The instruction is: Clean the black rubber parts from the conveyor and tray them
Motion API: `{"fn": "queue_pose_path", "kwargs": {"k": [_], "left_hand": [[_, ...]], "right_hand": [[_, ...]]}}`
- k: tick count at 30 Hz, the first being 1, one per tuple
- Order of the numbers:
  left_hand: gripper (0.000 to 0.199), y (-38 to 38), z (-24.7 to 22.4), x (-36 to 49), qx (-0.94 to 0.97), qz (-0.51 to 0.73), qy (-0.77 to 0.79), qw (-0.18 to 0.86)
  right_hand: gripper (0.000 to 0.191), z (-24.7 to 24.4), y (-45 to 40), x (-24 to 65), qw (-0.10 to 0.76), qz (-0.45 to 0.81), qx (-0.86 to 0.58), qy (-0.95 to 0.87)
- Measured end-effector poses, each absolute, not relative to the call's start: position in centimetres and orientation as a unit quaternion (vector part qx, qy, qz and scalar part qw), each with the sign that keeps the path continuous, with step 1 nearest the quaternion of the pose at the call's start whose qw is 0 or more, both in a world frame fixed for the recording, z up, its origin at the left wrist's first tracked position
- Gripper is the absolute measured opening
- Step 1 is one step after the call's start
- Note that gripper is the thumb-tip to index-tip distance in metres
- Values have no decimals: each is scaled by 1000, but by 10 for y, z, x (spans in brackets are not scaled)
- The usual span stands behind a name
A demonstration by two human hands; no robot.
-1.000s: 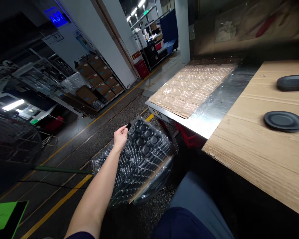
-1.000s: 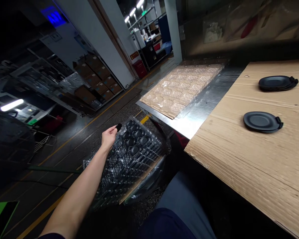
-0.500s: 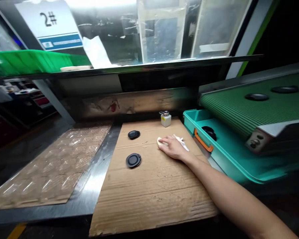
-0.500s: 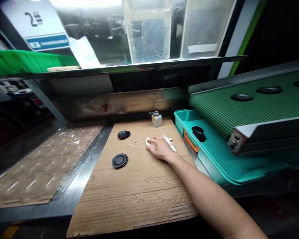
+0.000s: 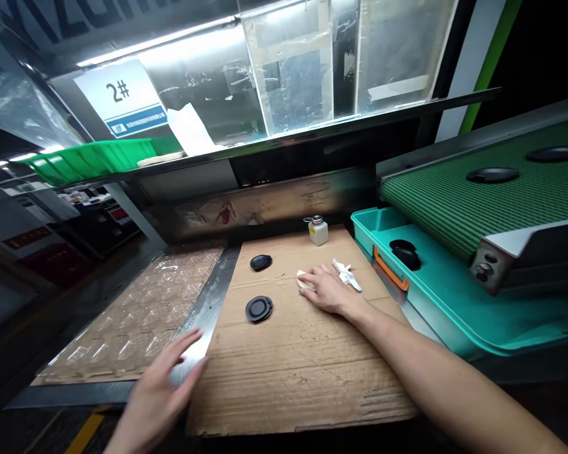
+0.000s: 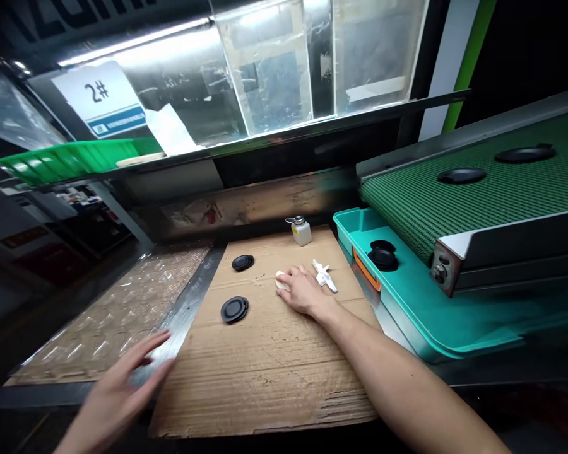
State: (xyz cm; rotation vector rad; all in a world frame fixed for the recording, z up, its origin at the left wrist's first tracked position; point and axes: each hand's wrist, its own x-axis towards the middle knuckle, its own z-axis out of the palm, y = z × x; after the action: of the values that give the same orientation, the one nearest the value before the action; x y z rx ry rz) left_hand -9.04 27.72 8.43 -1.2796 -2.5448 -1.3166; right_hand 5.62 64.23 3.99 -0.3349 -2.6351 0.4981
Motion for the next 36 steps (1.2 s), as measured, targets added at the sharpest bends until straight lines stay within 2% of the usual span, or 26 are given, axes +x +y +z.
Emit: {"fn": "queue_pose_path", "kwargs": {"k": [4, 7, 9, 11, 14, 17, 21, 36], "left_hand": [[79, 375, 75, -97, -458, -381, -801, -64], [72, 416, 77, -102, -478, -359, -790, -132], [63, 423, 84, -104, -468, -338, -800, -162], [64, 420, 94, -102, -431, -338, -815, -189], [64, 407, 110, -95, -345, -465, -782, -228], [53, 391, 116, -81, -238, -662, -627, -335], [55, 377, 111, -60, -143, -738, -473, -459], [52, 365, 99, -52, -125, -764, -402, -490]], "right_hand": [[33, 39, 642, 59, 205, 192, -115, -953], [34, 39, 646, 60, 205, 194, -117, -952], [35, 40, 648, 60, 198, 192, -120, -954], [35, 40, 649, 59, 190, 194, -122, -955], [36, 40, 650, 59, 185, 196, -121, -955], [37, 37, 650, 59, 188, 193, -109, -957], [39, 30, 652, 56, 195, 177, -98, -960], [43, 10, 662, 47, 215, 153, -82, -961]]}}
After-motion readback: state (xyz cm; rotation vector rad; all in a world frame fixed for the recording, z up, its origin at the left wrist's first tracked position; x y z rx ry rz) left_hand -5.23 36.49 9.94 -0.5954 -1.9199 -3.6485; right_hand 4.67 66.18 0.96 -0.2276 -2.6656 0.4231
